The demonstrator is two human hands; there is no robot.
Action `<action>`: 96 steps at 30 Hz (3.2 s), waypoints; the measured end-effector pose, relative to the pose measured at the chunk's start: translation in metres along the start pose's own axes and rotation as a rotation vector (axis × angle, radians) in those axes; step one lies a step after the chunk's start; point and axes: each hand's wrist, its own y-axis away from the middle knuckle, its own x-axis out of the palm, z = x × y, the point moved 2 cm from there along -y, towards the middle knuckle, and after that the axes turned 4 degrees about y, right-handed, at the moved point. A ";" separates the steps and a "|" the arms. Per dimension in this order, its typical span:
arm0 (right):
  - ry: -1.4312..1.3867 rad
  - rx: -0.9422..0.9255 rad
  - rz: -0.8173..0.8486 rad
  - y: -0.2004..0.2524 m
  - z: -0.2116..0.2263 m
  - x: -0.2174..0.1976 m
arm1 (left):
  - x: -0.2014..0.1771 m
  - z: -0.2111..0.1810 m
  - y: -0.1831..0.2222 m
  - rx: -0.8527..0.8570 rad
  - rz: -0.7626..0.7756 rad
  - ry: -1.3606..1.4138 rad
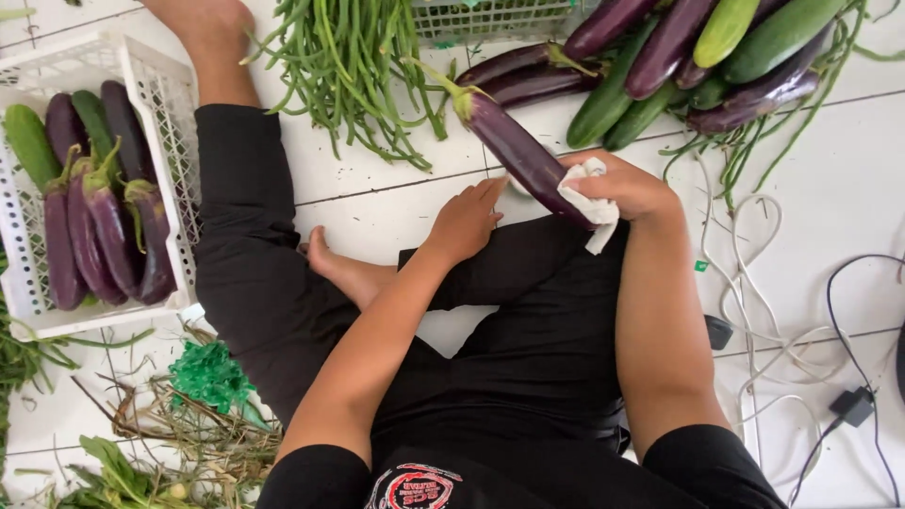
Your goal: A person sits on the floor cleaning eggplants by wiping them with a cloth and placing them into a white plastic crate.
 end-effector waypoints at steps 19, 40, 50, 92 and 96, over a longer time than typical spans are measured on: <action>0.363 -0.114 0.479 -0.011 0.000 0.069 | -0.019 -0.024 0.056 0.269 -0.628 1.362; -0.018 -0.096 -0.392 0.052 0.004 0.102 | -0.087 -0.082 0.249 -0.126 -0.994 1.266; 0.182 -0.289 -0.308 0.061 0.000 0.108 | -0.102 -0.130 0.278 0.125 -0.885 1.182; 0.347 -0.663 -0.404 0.136 0.049 0.155 | -0.121 -0.162 0.239 0.237 -0.626 1.066; 0.211 -0.486 -0.468 0.122 0.041 0.138 | -0.139 -0.166 0.204 0.154 -0.512 1.009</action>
